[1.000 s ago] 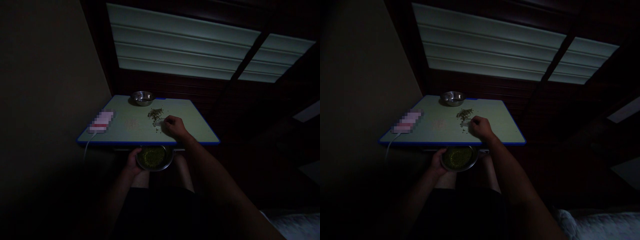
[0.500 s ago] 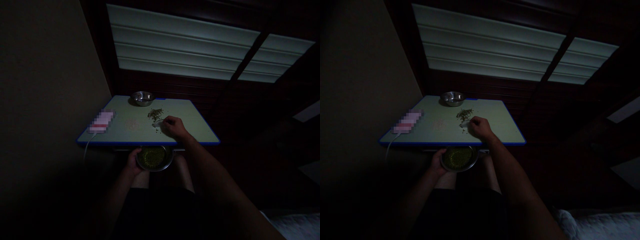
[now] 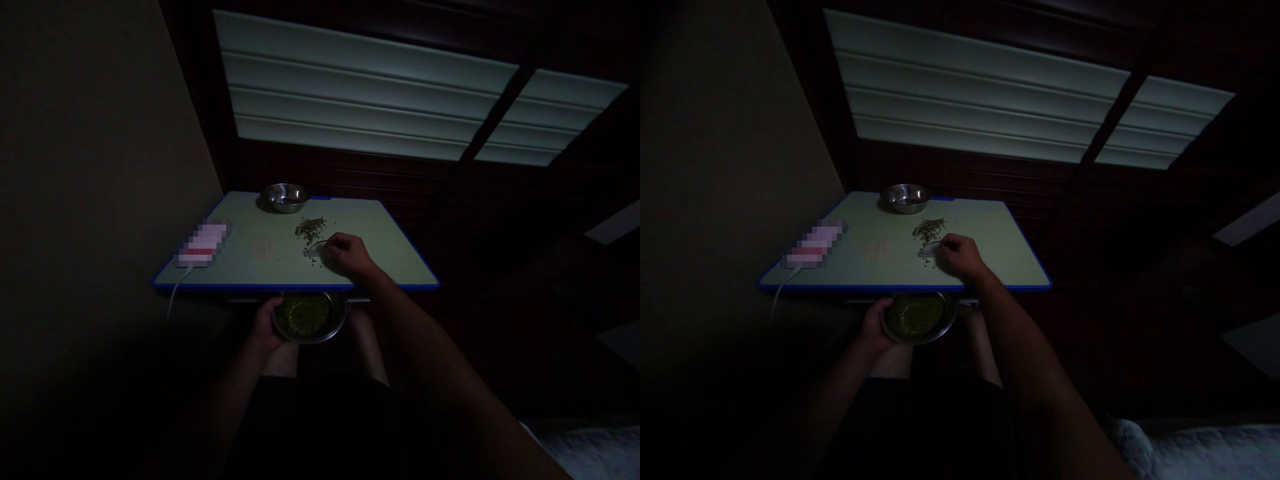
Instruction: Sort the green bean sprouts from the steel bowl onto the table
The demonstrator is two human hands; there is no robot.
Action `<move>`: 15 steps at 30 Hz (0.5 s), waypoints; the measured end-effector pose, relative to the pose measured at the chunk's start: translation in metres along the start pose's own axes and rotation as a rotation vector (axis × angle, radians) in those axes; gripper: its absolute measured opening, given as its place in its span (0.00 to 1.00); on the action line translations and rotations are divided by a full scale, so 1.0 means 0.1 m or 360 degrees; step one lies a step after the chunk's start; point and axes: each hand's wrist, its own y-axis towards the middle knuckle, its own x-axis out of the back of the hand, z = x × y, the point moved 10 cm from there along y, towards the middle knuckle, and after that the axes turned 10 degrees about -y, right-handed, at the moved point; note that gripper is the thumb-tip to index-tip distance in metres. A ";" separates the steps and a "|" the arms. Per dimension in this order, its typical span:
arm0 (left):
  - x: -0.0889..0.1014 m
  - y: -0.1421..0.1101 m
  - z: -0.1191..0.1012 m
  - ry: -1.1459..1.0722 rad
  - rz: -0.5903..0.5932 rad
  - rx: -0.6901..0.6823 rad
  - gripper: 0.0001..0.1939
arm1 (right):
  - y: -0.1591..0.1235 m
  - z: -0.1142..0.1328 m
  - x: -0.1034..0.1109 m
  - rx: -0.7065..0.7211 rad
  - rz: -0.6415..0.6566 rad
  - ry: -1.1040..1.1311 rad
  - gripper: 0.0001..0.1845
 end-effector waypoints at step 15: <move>0.02 0.04 0.03 -0.0047 0.0067 0.0068 0.16 | 0.00 -0.02 0.02 0.0027 -0.0035 -0.0140 0.08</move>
